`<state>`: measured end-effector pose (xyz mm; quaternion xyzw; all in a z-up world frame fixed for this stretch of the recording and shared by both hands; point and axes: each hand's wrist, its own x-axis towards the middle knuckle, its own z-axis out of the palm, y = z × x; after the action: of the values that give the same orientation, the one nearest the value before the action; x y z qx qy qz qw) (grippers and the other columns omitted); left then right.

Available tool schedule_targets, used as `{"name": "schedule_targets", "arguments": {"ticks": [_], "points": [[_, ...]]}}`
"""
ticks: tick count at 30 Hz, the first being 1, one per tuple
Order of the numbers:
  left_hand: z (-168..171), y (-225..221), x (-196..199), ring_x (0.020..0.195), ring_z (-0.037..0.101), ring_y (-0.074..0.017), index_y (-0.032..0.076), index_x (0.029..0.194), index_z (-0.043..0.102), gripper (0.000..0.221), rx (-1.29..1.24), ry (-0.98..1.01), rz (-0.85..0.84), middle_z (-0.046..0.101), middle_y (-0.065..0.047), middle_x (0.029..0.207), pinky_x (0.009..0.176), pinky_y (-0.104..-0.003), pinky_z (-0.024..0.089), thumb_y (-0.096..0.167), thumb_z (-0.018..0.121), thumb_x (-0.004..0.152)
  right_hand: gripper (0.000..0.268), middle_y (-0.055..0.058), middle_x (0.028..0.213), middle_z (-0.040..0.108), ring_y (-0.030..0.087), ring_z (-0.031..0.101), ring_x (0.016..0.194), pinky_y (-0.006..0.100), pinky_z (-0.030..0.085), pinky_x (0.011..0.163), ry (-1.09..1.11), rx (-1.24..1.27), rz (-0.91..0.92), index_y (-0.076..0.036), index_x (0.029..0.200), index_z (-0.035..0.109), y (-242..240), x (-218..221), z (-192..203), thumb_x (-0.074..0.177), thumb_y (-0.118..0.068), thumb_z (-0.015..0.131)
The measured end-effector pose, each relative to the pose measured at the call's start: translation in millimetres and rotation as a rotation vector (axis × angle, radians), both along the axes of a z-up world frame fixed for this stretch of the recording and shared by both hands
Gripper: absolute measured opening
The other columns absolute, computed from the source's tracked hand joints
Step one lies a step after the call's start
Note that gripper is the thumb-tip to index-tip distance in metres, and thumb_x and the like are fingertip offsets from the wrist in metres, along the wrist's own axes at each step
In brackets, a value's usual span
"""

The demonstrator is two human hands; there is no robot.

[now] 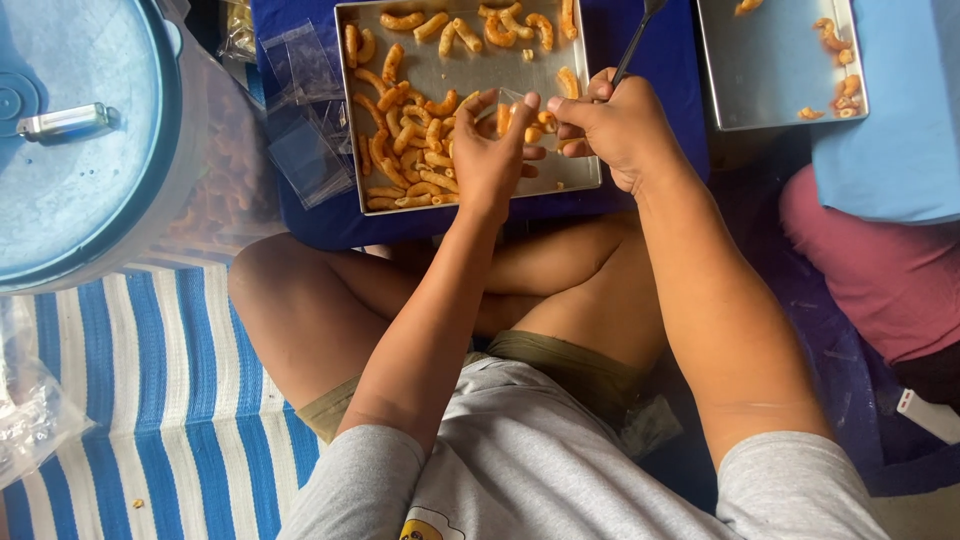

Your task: A person is sitting on the floor and using a spoon to fill small plastic bags with macaroni-shaped snacks from a metal tray.

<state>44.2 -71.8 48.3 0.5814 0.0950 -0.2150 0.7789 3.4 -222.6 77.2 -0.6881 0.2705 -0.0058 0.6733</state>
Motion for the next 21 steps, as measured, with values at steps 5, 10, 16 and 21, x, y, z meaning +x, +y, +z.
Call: {"name": "schedule_targets", "arguments": {"ticks": [5,10,16,21], "points": [[-3,-8,1,0.053,0.069,-0.0140,0.000,0.137,0.048,0.071,0.312,-0.089,0.009,0.064,-0.018,0.135,0.043,-0.025,0.050,0.053,0.051,0.089,0.042,0.007,0.076,0.065,0.016,0.072,0.063,0.023,0.054,0.044,-0.008,0.149,-0.063,-0.017,0.079,0.040,-6,3,-11,0.093,-0.003,0.077],[5,-5,-5,0.059,0.068,-0.0130,0.002,0.121,0.068,0.062,0.210,-0.082,-0.037,0.072,-0.012,0.094,0.048,-0.024,0.050,0.053,0.050,0.091,0.039,0.009,0.085,0.072,0.017,0.076,0.071,0.023,0.058,0.048,0.004,0.197,-0.128,-0.018,0.078,0.042,-18,1,-29,0.092,-0.009,0.078],[-20,-15,-8,0.086,0.074,-0.0178,0.004,0.102,0.079,0.047,0.339,-0.381,-0.012,0.062,-0.013,0.137,0.058,-0.024,0.066,0.047,0.073,0.083,0.042,0.009,0.079,0.070,0.020,0.078,0.073,0.024,0.060,0.050,-0.010,0.229,-0.153,-0.019,0.073,0.042,-13,-4,-28,0.092,-0.010,0.078],[-22,-25,-9,0.111,0.063,-0.0166,0.011,0.125,0.068,0.051,0.505,-0.682,0.034,0.063,-0.006,0.114,0.082,-0.029,0.053,0.052,0.066,0.094,0.035,0.011,0.083,0.074,0.019,0.076,0.068,0.027,0.065,0.056,-0.094,0.300,-0.186,-0.018,0.075,0.047,-31,-12,-35,0.090,-0.008,0.077]]}}
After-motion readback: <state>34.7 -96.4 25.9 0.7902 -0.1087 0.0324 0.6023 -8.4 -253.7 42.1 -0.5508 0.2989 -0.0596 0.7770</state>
